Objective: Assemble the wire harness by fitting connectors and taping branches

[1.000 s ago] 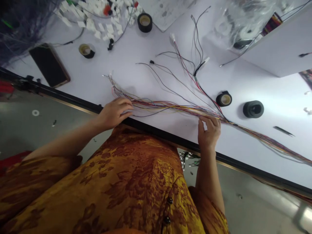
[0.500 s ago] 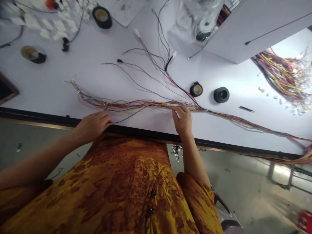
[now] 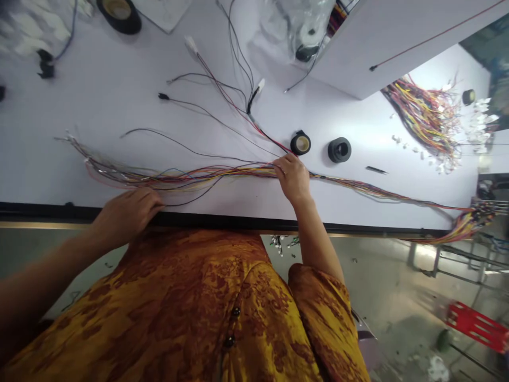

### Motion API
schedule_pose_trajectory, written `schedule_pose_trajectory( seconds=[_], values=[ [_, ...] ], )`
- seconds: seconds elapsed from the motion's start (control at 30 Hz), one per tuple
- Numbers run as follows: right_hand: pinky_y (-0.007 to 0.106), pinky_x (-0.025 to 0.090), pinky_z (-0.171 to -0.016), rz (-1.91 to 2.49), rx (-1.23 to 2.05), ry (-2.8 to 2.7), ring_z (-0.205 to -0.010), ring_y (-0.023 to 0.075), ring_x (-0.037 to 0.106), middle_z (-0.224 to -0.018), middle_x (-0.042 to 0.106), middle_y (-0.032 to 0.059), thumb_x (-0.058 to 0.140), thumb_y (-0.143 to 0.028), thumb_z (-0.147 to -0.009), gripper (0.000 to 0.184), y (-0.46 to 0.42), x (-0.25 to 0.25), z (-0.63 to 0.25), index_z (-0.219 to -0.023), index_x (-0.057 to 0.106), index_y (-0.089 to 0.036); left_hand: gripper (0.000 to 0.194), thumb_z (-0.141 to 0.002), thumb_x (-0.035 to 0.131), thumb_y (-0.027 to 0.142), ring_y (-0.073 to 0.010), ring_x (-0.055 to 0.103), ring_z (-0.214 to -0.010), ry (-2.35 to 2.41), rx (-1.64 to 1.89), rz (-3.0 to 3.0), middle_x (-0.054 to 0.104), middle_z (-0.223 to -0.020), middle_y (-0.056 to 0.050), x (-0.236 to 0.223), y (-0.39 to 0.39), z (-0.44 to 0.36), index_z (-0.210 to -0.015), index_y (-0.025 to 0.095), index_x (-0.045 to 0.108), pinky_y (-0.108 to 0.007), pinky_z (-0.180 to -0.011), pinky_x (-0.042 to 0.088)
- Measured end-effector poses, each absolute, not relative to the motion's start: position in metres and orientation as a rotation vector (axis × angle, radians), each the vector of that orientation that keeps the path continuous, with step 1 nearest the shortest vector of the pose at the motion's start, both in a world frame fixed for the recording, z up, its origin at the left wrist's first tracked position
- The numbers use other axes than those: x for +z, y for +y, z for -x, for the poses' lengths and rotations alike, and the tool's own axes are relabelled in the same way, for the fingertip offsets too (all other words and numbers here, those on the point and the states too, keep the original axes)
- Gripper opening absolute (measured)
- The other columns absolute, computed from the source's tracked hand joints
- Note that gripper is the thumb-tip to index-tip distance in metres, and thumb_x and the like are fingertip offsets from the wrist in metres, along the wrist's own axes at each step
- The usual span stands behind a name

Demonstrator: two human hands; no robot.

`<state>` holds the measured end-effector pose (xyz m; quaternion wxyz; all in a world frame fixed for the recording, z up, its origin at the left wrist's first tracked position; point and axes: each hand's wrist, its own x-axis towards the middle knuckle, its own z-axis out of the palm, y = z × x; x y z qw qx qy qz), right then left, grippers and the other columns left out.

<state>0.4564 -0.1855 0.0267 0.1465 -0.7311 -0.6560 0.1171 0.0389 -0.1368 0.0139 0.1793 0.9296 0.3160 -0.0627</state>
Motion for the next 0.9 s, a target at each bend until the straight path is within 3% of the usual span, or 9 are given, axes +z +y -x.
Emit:
schedule_pose_trajectory(
  seconds=[0.2, 0.57, 0.73, 0.9],
  values=[
    [0.032, 0.043, -0.071, 2.151, 0.410, -2.030, -0.089, 0.0211, 0.065, -0.103, 0.071, 0.0074, 0.052, -0.026, -0.094, 0.025, -0.169, 0.029, -0.457, -0.107, 0.073, -0.022, 0.022, -0.100, 0.044, 0.025, -0.0275, 0.063, -0.088, 0.916, -0.121, -2.629, 0.066, -0.095, -0.011, 0.013, -0.137, -0.040, -0.092, 0.014, 0.062, -0.041, -0.083, 0.049],
    [0.031, 0.033, -0.061, 2.176, 0.402, -2.390, -0.081, 0.0200, 0.061, -0.091, 0.070, 0.0073, 0.047, -0.022, -0.096, 0.025, -0.140, 0.037, -0.441, -0.087, 0.070, -0.019, 0.023, -0.102, 0.041, 0.028, -0.0245, 0.062, -0.088, 0.948, -0.093, -2.623, 0.066, -0.098, -0.010, 0.011, -0.139, -0.042, -0.092, 0.016, 0.059, -0.038, -0.084, 0.047],
    [0.032, 0.036, -0.063, 2.133, 0.378, -2.296, -0.080, 0.0211, 0.058, -0.099, 0.067, 0.0100, 0.050, -0.019, -0.089, 0.013, -0.142, 0.033, -0.444, -0.091, 0.062, -0.019, 0.023, -0.102, 0.042, 0.030, -0.0238, 0.062, -0.085, 0.979, 0.006, -2.599, 0.066, -0.095, -0.009, 0.000, -0.142, -0.039, -0.091, 0.018, 0.059, -0.038, -0.081, 0.047],
    [0.032, 0.041, -0.067, 1.992, 0.590, -2.084, -0.071, 0.0183, 0.054, -0.079, 0.062, 0.0035, 0.052, -0.015, -0.081, 0.009, -0.143, 0.030, -0.452, -0.086, 0.057, -0.022, 0.026, -0.101, 0.044, 0.033, -0.0254, 0.062, -0.086, 0.981, 0.084, -2.570, 0.064, -0.092, -0.009, -0.005, -0.142, -0.037, -0.089, 0.019, 0.061, -0.039, -0.081, 0.047]
  ],
)
